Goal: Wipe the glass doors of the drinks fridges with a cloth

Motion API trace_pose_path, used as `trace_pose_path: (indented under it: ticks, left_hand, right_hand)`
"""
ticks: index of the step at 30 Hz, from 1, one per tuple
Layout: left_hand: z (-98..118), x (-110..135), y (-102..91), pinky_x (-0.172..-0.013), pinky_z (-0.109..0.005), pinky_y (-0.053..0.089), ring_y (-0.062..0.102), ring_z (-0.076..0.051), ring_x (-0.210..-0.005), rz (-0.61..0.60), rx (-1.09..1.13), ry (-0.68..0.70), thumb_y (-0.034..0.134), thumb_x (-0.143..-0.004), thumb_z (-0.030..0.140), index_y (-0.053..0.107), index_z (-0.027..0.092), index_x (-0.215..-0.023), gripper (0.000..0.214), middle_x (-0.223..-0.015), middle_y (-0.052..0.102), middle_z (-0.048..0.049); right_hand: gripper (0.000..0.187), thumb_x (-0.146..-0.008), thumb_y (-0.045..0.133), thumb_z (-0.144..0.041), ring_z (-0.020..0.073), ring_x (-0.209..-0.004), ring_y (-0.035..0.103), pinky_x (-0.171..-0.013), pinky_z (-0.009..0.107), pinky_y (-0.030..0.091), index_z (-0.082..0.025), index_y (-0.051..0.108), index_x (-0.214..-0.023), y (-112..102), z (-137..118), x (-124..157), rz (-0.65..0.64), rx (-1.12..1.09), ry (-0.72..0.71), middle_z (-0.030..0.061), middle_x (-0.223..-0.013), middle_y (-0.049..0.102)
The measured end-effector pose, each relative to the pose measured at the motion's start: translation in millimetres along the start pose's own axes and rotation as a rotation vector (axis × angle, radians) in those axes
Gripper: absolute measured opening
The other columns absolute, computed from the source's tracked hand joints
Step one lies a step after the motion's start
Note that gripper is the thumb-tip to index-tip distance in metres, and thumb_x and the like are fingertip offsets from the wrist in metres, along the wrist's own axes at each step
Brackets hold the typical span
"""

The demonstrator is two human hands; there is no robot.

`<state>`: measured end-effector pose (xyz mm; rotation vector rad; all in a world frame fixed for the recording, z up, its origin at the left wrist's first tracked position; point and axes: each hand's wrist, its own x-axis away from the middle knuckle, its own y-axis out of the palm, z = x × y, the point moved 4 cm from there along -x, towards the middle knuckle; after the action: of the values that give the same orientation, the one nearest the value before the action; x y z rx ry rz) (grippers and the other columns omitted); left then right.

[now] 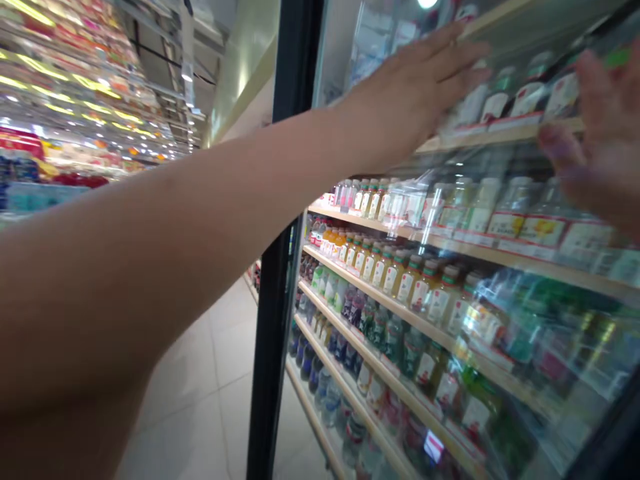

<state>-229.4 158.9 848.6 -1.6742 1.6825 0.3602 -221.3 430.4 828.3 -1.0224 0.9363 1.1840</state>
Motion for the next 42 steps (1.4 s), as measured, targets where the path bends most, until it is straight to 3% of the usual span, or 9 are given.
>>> trace_pose_path:
  ticks: [2,13,18,23,26,30,33,39,42]
  left_hand:
    - [-1.0,-2.1,-4.1,-0.133,-0.045,0.012,0.011,-0.032,-0.161,0.044,0.012,-0.029,0.038,-0.106,0.014,0.030,0.005,-0.163,0.058,-0.172,0.022,-0.0092]
    - [-7.7,0.7,-19.1,-0.132,-0.051,0.025,0.027,-0.027,-0.158,0.233,0.062,-0.049,0.038,-0.104,0.025,0.044,0.020,-0.155,0.052,-0.166,0.040,-0.0059]
    - [32.2,-7.4,-7.6,-0.133,-0.050,0.021,0.021,-0.029,-0.160,0.284,0.053,-0.359,0.038,-0.100,0.014,0.043,0.017,-0.157,0.057,-0.167,0.037,-0.0092]
    - [75.7,-18.6,11.3,-0.133,-0.050,0.023,0.022,-0.025,-0.160,0.190,0.107,-0.063,0.038,-0.100,0.013,0.042,0.021,-0.158,0.059,-0.166,0.039,-0.0046]
    - [45.8,-9.7,16.5,-0.133,-0.050,0.023,0.022,-0.024,-0.160,0.217,0.099,-0.040,0.040,-0.100,0.017,0.039,0.025,-0.159,0.059,-0.167,0.038,-0.0034]
    - [-5.3,15.0,26.0,-0.132,-0.052,0.023,0.023,-0.026,-0.160,0.416,0.094,-0.282,0.036,-0.105,0.025,0.036,0.031,-0.161,0.056,-0.167,0.037,-0.0048]
    - [5.9,24.2,39.0,-0.132,-0.055,0.024,0.017,-0.025,-0.162,0.470,0.094,-0.309,0.035,-0.107,0.024,0.029,0.031,-0.164,0.057,-0.168,0.036,-0.0071]
    - [52.2,4.5,58.5,-0.130,-0.050,0.030,0.024,-0.025,-0.160,0.212,0.120,0.140,0.037,-0.106,0.017,0.035,0.024,-0.162,0.057,-0.166,0.041,-0.0070]
    - [22.5,0.1,66.4,-0.133,-0.051,0.025,0.021,-0.025,-0.161,0.247,0.145,-0.139,0.031,-0.108,0.027,0.039,0.021,-0.160,0.053,-0.168,0.036,-0.0041]
  right_hand:
    - [0.087,-0.098,0.010,-0.080,0.0356,-0.163,0.000,-0.129,0.063,0.008,-0.030,0.011,-0.169,-9.4,-8.9,1.2,-0.004,-0.115,-0.016,0.0114,-0.174,0.000]
    - [0.078,-0.100,0.021,-0.077,0.0383,-0.162,0.010,-0.128,0.069,0.019,-0.034,0.027,-0.165,-12.4,-10.2,-2.6,0.063,-0.211,0.043,0.0045,-0.174,0.004]
    - [0.075,-0.100,0.015,-0.077,0.0374,-0.162,0.007,-0.128,0.072,0.016,-0.039,0.023,-0.165,-10.9,-6.9,-1.2,0.036,-0.248,0.044,-0.0063,-0.173,0.007]
    - [0.078,-0.099,0.015,-0.079,0.0367,-0.162,0.010,-0.128,0.069,0.019,-0.037,0.027,-0.164,-9.4,-7.7,-1.1,0.066,-0.215,0.033,0.0004,-0.174,0.001]
    - [0.080,-0.099,0.013,-0.079,0.0358,-0.162,0.010,-0.128,0.068,0.018,-0.035,0.027,-0.164,-7.4,-9.9,-1.7,0.062,-0.196,0.049,-0.0006,-0.174,0.002]
    - [0.076,-0.099,0.012,-0.077,0.0356,-0.163,0.005,-0.129,0.071,0.015,-0.040,0.023,-0.165,-4.1,-13.3,-4.3,0.001,-0.186,0.074,-0.0070,-0.173,0.008]
    - [0.075,-0.100,0.014,-0.075,0.0353,-0.163,0.006,-0.129,0.070,0.017,-0.040,0.024,-0.166,-0.6,-15.6,-5.9,-0.024,-0.158,0.081,-0.0055,-0.173,0.011]
    - [0.075,-0.101,0.015,-0.075,0.0343,-0.163,0.006,-0.130,0.066,0.016,-0.039,0.022,-0.166,14.1,-18.2,-6.3,-0.003,-0.123,0.069,-0.0043,-0.174,0.005]
    - [0.075,-0.100,0.017,-0.075,0.0334,-0.163,0.005,-0.131,0.066,0.014,-0.040,0.021,-0.166,21.9,-17.7,-7.8,-0.016,-0.133,0.072,-0.0059,-0.174,0.004]
